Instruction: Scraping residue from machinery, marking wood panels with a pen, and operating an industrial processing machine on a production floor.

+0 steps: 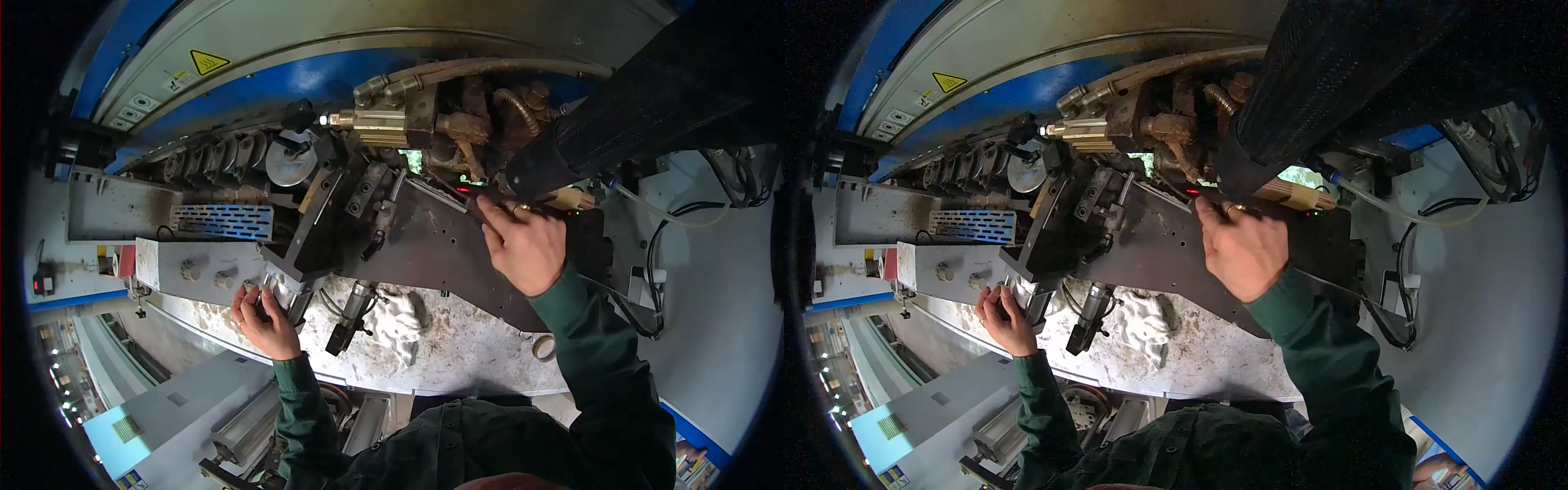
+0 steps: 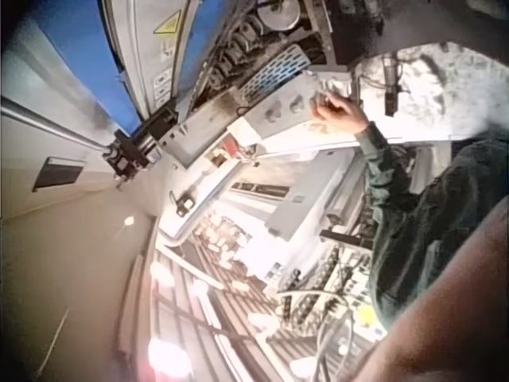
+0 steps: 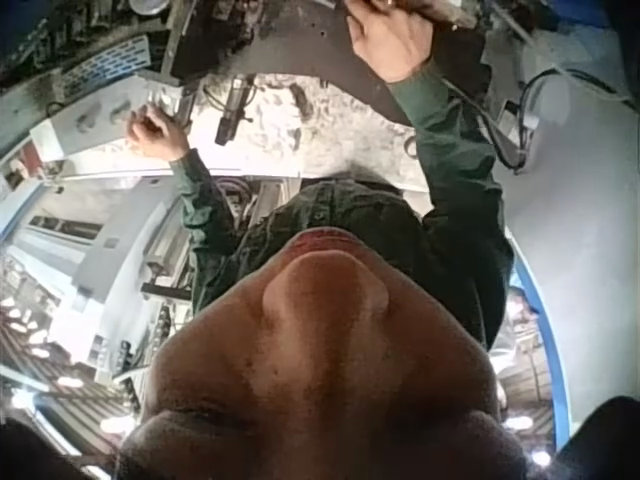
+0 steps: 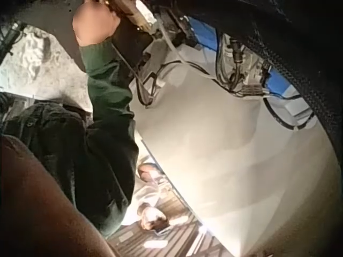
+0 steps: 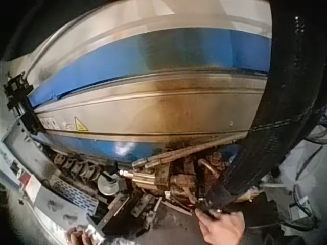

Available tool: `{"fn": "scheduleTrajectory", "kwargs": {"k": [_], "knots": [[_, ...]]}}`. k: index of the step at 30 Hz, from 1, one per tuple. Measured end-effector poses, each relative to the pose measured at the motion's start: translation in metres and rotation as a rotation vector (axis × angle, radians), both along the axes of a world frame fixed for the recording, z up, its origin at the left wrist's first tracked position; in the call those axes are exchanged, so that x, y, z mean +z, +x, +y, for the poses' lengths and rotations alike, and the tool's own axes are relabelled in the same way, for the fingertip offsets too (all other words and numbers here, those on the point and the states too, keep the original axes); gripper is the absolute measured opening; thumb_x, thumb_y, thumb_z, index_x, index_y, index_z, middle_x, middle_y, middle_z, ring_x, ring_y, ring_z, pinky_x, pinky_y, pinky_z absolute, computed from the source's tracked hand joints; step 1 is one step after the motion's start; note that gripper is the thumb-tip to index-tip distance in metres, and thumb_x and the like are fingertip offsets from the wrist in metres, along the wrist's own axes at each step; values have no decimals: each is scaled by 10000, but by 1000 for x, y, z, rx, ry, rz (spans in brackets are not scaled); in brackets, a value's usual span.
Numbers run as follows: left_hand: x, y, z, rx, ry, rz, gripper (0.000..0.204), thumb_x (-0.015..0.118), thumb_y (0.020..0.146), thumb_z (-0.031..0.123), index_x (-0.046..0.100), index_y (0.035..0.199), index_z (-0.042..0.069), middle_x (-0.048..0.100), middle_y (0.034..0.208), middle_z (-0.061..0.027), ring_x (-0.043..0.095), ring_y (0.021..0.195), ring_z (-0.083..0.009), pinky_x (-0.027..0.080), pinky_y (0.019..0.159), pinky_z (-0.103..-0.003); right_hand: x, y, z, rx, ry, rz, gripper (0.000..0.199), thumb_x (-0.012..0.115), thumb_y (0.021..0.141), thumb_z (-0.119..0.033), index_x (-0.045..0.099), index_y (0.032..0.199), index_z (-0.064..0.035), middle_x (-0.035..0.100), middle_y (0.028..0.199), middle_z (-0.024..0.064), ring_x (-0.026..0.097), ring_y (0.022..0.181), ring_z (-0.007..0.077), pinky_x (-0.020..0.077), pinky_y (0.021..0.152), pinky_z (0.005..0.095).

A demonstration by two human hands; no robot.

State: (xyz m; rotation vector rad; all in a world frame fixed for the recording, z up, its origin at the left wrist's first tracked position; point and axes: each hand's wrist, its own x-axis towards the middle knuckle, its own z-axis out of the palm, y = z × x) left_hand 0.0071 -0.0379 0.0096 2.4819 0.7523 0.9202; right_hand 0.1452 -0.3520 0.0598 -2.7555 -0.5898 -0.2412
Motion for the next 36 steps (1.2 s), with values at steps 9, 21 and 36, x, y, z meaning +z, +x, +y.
{"fn": "scheduleTrajectory", "kwargs": {"k": [9, 21, 36], "knots": [[-5, -3, 4, -14, 1, -29, 208, 547, 846, 193, 570, 892, -8, 477, 1025, -139, 490, 925, -239, 400, 783, -317, 10, 7, 3, 197, -143, -137, 284, 607, 687, -133, 628, 970, -132, 620, 823, 71, 598, 637, 211, 467, 510, 312], [-3, -1, 0, -3, -46, -63, 179, 562, 831, 165, 579, 862, -11, 485, 1052, -136, 522, 874, -227, 428, 740, -314, 22, 8, 35, 271, -236, -62, 304, 568, 633, -91, 619, 932, -68, 571, 657, 104, 568, 545, 243, 440, 485, 361], [-6, -3, 1, -8, 3, -61, 161, 553, 839, 156, 575, 866, -1, 495, 1030, -120, 531, 844, -197, 437, 698, -285, 26, 16, 41, 267, -170, 57, 233, 562, 712, -114, 588, 940, -75, 566, 635, 139, 562, 527, 301, 458, 490, 393]]}}
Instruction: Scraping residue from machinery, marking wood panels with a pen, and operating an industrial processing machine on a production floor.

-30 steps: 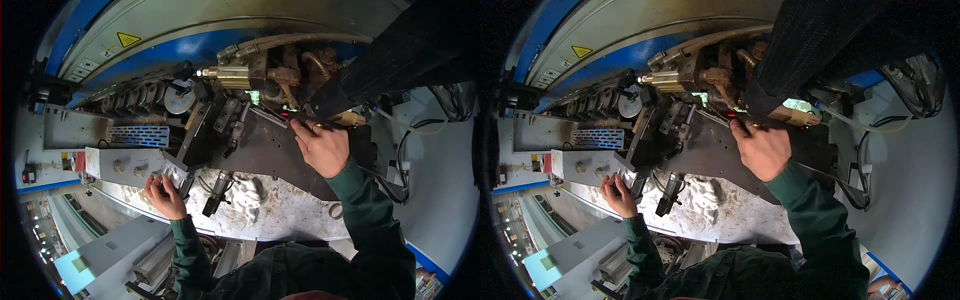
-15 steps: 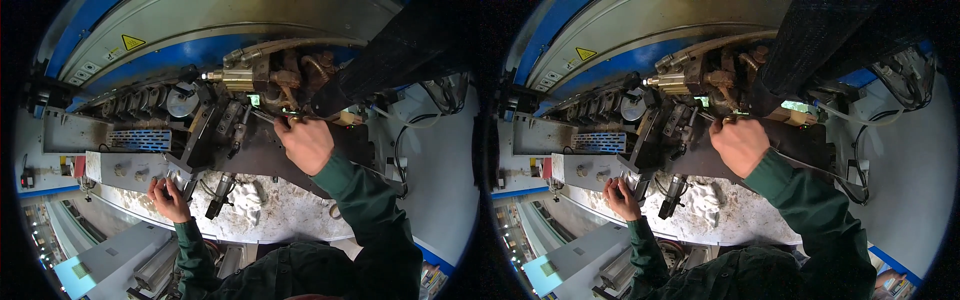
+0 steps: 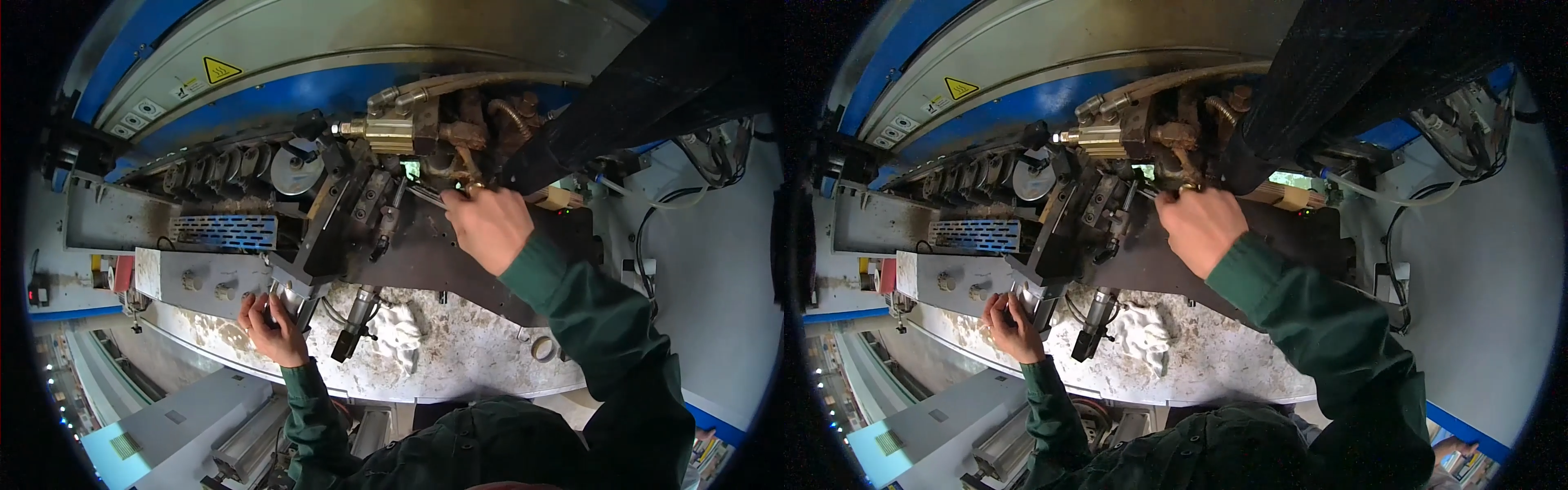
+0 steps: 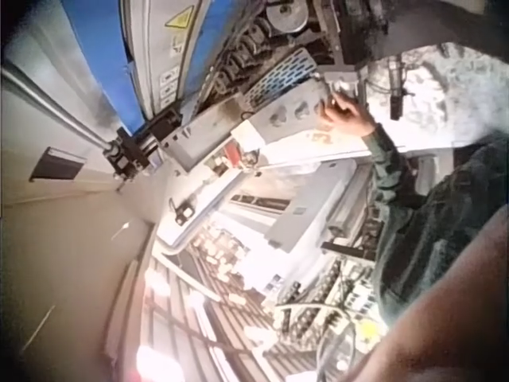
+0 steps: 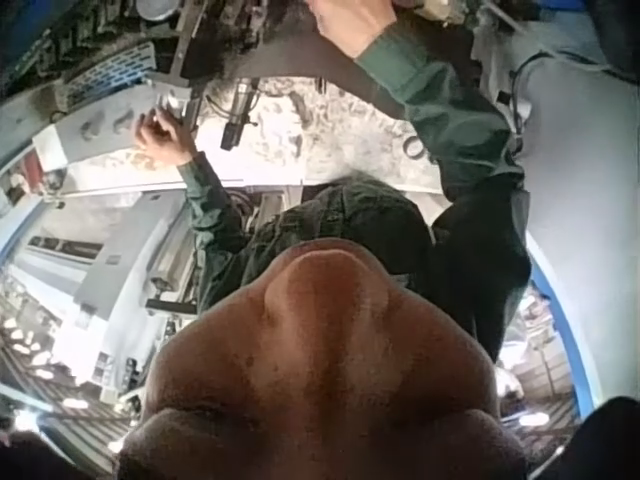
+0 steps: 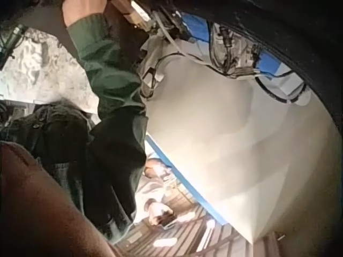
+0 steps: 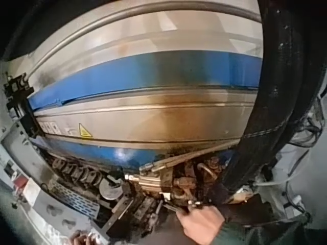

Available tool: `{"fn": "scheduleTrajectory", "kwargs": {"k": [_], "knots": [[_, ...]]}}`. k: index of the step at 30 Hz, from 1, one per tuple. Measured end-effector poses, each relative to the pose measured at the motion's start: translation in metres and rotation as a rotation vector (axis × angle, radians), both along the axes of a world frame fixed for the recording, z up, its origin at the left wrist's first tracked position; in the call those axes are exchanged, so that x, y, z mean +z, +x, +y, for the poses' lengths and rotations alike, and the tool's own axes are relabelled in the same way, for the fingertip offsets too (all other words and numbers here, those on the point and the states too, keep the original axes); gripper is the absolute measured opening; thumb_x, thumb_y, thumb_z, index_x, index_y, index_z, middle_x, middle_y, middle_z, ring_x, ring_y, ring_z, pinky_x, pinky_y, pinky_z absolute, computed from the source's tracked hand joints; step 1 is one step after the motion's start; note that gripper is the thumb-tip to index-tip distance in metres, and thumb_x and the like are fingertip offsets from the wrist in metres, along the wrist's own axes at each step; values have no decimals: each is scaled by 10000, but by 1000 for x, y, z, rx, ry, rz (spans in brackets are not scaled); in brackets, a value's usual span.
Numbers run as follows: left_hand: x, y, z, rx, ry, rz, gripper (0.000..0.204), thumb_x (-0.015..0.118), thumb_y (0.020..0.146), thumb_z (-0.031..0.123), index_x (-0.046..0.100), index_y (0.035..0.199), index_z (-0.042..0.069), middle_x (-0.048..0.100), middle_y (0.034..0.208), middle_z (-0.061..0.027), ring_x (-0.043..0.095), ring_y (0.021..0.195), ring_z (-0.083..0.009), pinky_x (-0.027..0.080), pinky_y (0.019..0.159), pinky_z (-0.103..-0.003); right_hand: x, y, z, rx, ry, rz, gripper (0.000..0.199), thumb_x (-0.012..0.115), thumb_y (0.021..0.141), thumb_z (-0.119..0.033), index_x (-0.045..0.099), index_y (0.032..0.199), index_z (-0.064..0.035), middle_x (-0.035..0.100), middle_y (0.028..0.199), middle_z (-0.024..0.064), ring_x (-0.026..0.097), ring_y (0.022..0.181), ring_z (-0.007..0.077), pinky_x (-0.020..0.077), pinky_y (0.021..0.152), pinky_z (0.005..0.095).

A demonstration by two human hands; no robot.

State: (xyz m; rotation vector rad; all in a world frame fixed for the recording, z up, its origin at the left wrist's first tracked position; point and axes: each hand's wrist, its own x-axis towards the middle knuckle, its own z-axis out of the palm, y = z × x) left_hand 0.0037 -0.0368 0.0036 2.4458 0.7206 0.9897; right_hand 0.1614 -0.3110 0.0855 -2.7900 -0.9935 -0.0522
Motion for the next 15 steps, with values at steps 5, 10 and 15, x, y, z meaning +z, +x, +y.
{"fn": "scheduleTrajectory", "kwargs": {"k": [5, 10, 15], "knots": [[-1, 0, 5, 0, 27, -2, 167, 559, 834, 158, 571, 855, -7, 492, 1026, -125, 527, 812, -192, 436, 671, -284, -18, -10, -2, -194, 134, -68, 196, 586, 732, -162, 608, 913, -91, 578, 653, 142, 568, 538, 312, 468, 494, 401], [5, 2, 4, -5, -65, -31, 157, 561, 828, 148, 567, 849, -8, 509, 1004, -130, 531, 808, -195, 437, 649, -283, -25, -4, 4, -297, 225, 71, 215, 579, 755, -181, 605, 945, -85, 583, 667, 158, 571, 544, 324, 468, 497, 418], [-3, 6, 5, -41, -8, -41, 122, 565, 822, 119, 563, 822, -3, 523, 953, -116, 543, 766, -208, 442, 645, -277, -34, -14, 26, -338, 242, -43, 255, 566, 774, -234, 595, 993, -107, 582, 638, 170, 564, 533, 352, 463, 495, 436]]}}
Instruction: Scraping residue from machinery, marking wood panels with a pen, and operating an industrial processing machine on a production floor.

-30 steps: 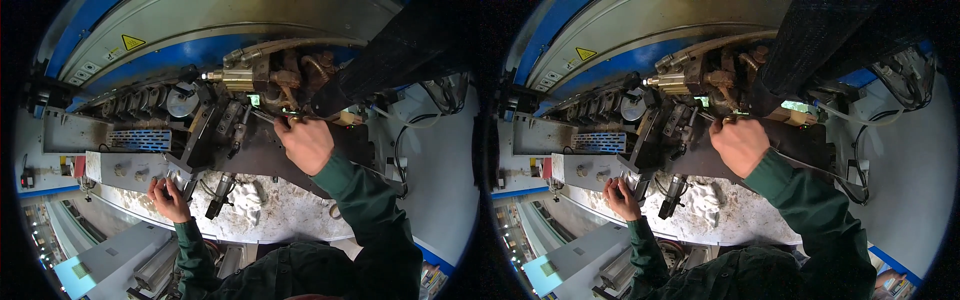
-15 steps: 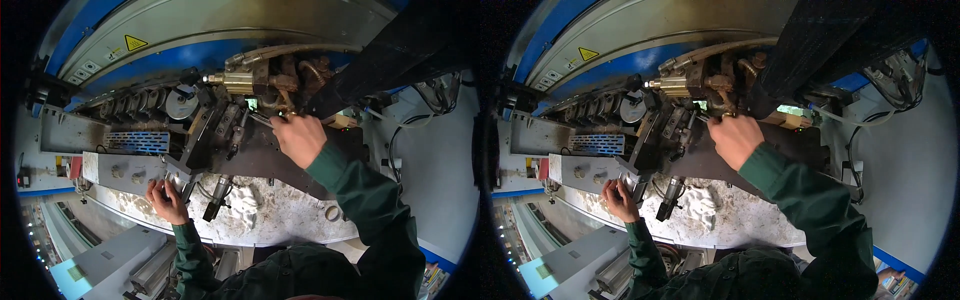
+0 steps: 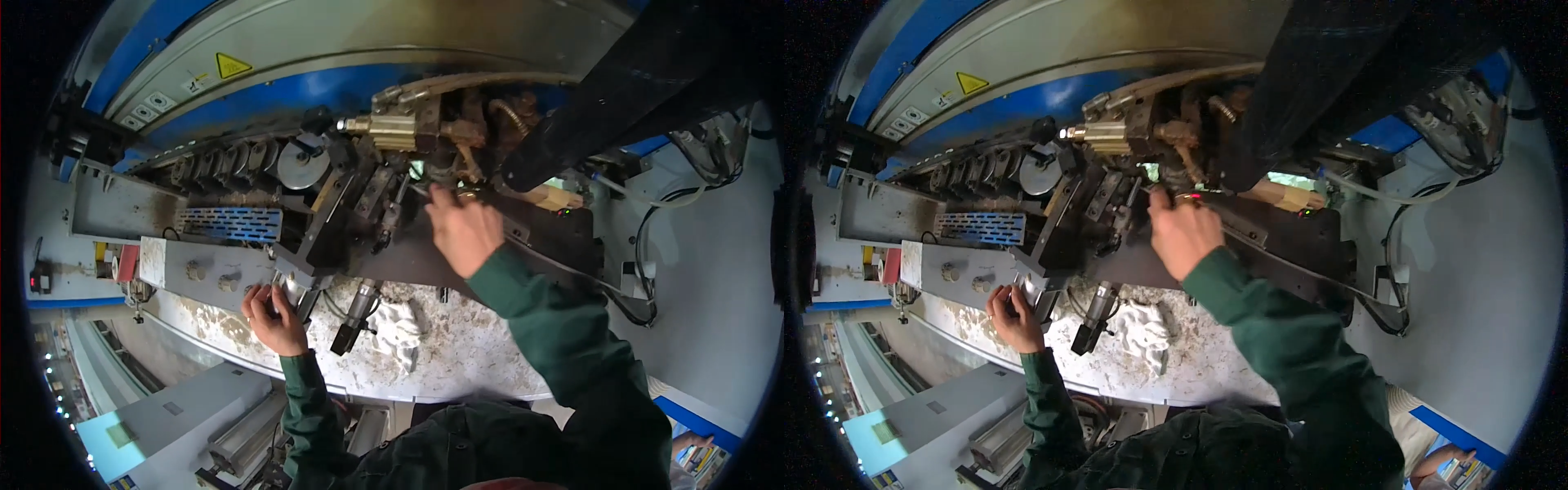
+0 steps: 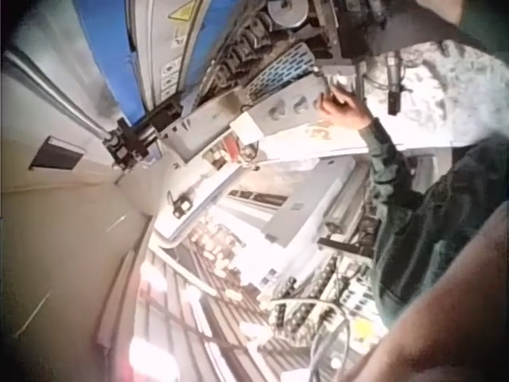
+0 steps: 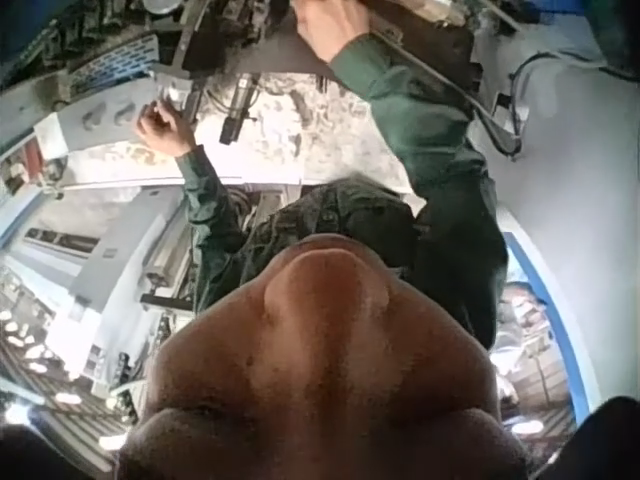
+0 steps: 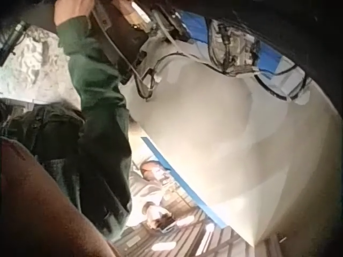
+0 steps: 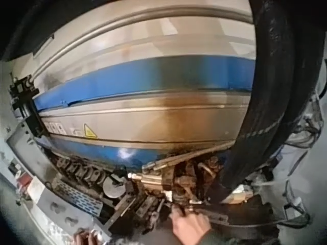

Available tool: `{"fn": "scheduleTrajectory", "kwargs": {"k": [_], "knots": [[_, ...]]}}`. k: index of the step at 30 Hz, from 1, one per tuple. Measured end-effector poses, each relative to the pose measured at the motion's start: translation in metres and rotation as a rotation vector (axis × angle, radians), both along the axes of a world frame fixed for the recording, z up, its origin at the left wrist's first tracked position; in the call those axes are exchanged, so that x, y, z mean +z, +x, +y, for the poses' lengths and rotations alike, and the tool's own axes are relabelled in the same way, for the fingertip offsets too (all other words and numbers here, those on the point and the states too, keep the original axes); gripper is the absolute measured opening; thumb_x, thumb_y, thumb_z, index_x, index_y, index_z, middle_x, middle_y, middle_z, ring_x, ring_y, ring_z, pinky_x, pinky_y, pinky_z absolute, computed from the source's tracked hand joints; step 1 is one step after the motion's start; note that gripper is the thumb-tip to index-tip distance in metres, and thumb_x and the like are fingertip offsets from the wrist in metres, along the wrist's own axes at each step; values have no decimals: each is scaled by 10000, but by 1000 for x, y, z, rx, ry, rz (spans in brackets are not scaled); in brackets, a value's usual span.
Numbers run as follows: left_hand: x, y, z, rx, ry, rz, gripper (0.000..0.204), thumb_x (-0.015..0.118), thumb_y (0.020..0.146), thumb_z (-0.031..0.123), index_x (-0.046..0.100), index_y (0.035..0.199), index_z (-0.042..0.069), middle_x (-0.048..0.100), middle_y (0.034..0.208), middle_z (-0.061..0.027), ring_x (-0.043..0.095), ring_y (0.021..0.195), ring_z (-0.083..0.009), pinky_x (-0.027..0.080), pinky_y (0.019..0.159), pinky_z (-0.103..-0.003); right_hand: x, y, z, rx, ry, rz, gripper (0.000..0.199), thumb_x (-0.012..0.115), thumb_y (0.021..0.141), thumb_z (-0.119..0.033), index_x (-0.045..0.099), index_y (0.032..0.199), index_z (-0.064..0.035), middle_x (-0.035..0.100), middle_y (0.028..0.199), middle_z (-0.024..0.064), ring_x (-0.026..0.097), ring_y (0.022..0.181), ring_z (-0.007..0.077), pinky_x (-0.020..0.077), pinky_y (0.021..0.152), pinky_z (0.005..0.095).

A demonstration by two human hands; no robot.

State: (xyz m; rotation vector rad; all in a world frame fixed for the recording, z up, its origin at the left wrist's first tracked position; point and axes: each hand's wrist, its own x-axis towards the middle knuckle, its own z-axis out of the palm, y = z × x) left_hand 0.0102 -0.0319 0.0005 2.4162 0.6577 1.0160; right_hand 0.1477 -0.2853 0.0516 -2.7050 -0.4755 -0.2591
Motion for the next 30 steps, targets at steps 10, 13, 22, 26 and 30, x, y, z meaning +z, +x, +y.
{"fn": "scheduleTrajectory", "kwargs": {"k": [10, 13, 22, 26, 30], "knots": [[-2, -12, 2, 42, 54, 11, 156, 595, 798, 152, 565, 857, 11, 532, 924, -123, 550, 780, -248, 443, 679, -316, 60, -76, -86, -10, 552, 123, 272, 646, 728, -7, 591, 994, 9, 640, 832, 87, 592, 724, 115, 467, 644, 234], [4, -9, -3, 78, 42, 58, 209, 606, 791, 181, 561, 923, 25, 521, 951, -126, 523, 848, -257, 426, 746, -325, 73, -107, -104, -93, 874, 405, 292, 651, 736, -35, 574, 1014, 11, 639, 897, 109, 606, 808, 151, 465, 685, 234], [18, -58, -139, -307, -400, -174, 200, 726, 656, 114, 620, 812, 46, 507, 852, -83, 474, 835, -221, 376, 744, -306, 43, -185, -157, -161, 813, 701, 265, 622, 778, -63, 573, 1027, 13, 630, 815, 67, 434, 510, 47, 351, 448, 179], [-9, -82, -180, -352, -892, -67, 243, 719, 684, 162, 609, 874, 59, 517, 898, -36, 474, 854, -135, 360, 734, -251, 23, -208, -161, -63, 802, 767, 285, 604, 791, -86, 556, 1057, 3, 631, 888, 115, 430, 493, 50, 331, 432, 182], [-41, -106, -193, -251, -956, -86, 375, 728, 686, 193, 564, 997, 64, 511, 926, 0, 461, 842, -106, 355, 739, -237, 5, -222, -161, 1, 780, 836, 293, 603, 795, -103, 549, 1063, 3, 632, 893, 124, 435, 499, 54, 330, 428, 184]]}}
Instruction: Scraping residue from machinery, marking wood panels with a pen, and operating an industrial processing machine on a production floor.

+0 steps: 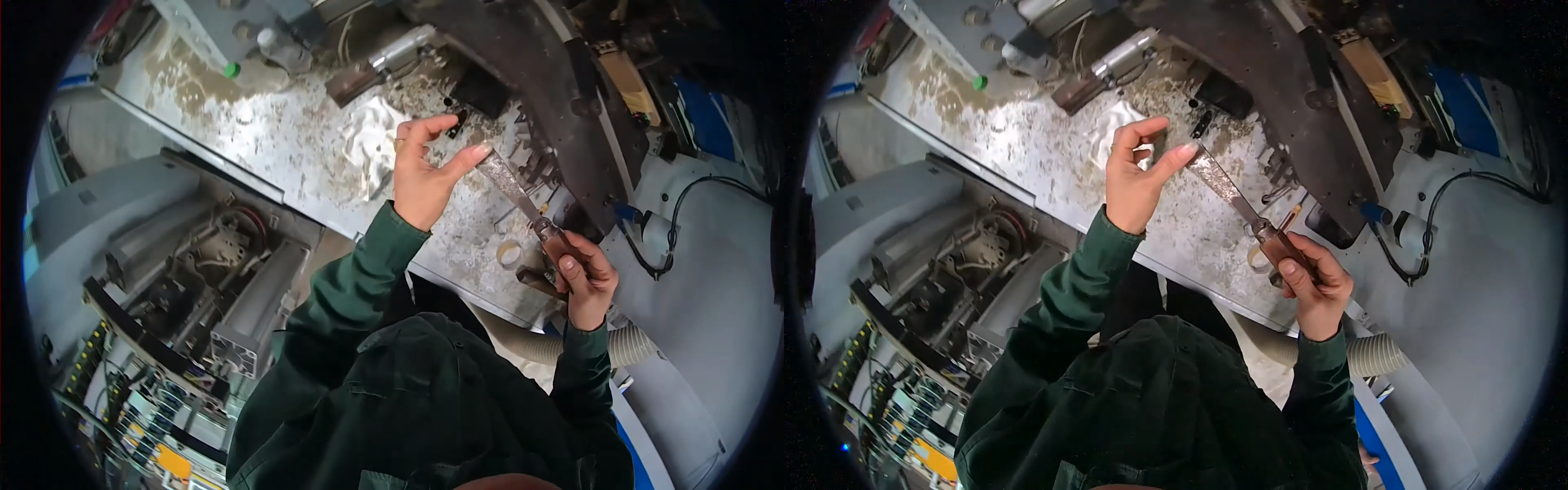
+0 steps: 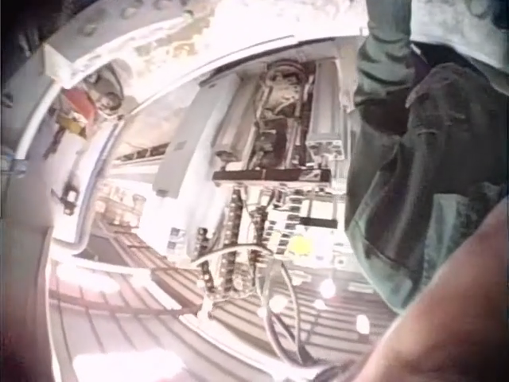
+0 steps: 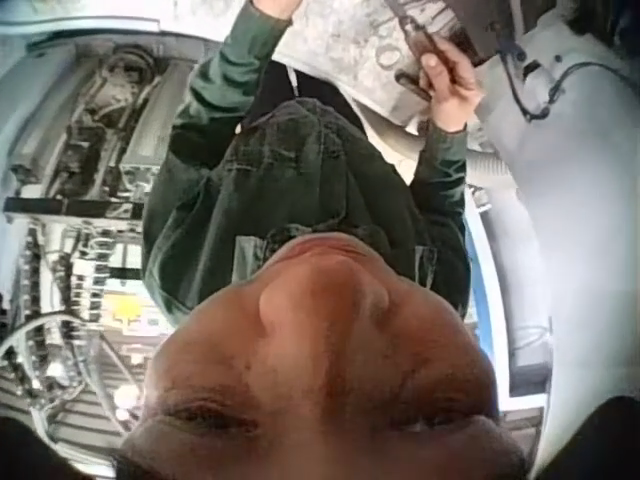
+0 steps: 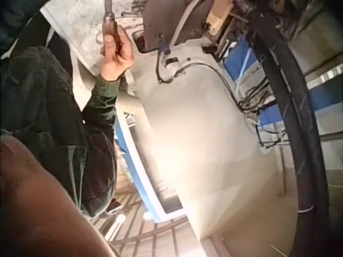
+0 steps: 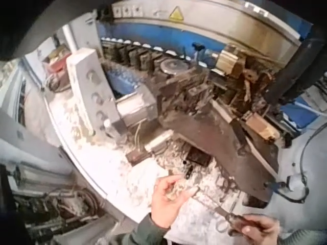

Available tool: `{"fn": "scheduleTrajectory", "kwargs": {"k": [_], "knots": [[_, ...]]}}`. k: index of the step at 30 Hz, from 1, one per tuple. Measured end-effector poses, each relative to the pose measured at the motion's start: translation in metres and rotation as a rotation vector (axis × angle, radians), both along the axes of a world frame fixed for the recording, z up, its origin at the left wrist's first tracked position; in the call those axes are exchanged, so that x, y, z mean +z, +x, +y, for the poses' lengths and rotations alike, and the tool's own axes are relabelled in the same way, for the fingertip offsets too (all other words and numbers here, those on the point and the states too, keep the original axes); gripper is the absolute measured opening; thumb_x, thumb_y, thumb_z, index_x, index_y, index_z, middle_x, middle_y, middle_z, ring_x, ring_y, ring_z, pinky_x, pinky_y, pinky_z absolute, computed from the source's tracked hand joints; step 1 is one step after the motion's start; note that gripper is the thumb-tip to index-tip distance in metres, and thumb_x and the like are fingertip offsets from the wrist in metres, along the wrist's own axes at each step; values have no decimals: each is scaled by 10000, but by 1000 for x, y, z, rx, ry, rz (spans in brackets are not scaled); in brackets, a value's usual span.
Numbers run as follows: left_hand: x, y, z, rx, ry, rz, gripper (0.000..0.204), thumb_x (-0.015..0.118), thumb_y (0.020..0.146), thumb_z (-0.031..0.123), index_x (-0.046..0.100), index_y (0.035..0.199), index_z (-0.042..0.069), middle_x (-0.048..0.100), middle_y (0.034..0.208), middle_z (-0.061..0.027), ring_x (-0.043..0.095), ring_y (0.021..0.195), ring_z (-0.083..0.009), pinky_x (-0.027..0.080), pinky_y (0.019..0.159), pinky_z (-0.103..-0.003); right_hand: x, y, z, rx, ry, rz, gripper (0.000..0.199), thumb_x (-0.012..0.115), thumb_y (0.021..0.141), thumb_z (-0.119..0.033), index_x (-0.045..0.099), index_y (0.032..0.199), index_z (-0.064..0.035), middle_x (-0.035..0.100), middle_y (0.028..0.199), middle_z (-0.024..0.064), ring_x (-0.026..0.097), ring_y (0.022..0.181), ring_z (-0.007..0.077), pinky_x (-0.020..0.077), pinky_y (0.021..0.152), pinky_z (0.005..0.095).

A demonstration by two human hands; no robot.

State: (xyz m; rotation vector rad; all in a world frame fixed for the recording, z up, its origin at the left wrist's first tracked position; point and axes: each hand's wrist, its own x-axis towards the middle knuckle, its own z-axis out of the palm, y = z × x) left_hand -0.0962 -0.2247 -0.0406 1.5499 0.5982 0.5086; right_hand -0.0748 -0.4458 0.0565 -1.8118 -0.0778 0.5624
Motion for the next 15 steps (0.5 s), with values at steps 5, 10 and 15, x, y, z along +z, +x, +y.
{"fn": "scheduleTrajectory", "kwargs": {"k": [5, 10, 15], "knots": [[-46, -25, 16, 308, -461, 11, 508, 737, 682, 270, 493, 1032, -6, 478, 927, -50, 443, 788, -111, 402, 677, -235, -26, -10, -5, 63, -25, 19, 292, 594, 804, -117, 544, 1067, -1, 629, 895, 130, 440, 503, 55, 326, 421, 184], [-81, -57, 19, 380, -522, 117, 483, 731, 684, 296, 519, 989, -13, 512, 955, -69, 453, 814, -126, 398, 692, -237, -60, -10, -5, 87, -99, 96, 307, 586, 813, -157, 536, 1070, 3, 623, 855, 117, 441, 474, 60, 318, 405, 174], [-142, -84, -14, 386, -553, 181, 372, 691, 726, 256, 536, 963, 14, 519, 905, -54, 470, 805, -146, 392, 719, -259, -120, -12, 0, -1, -134, 132, 345, 564, 829, -225, 516, 1101, -19, 606, 835, 112, 422, 442, 71, 307, 377, 181]]}}
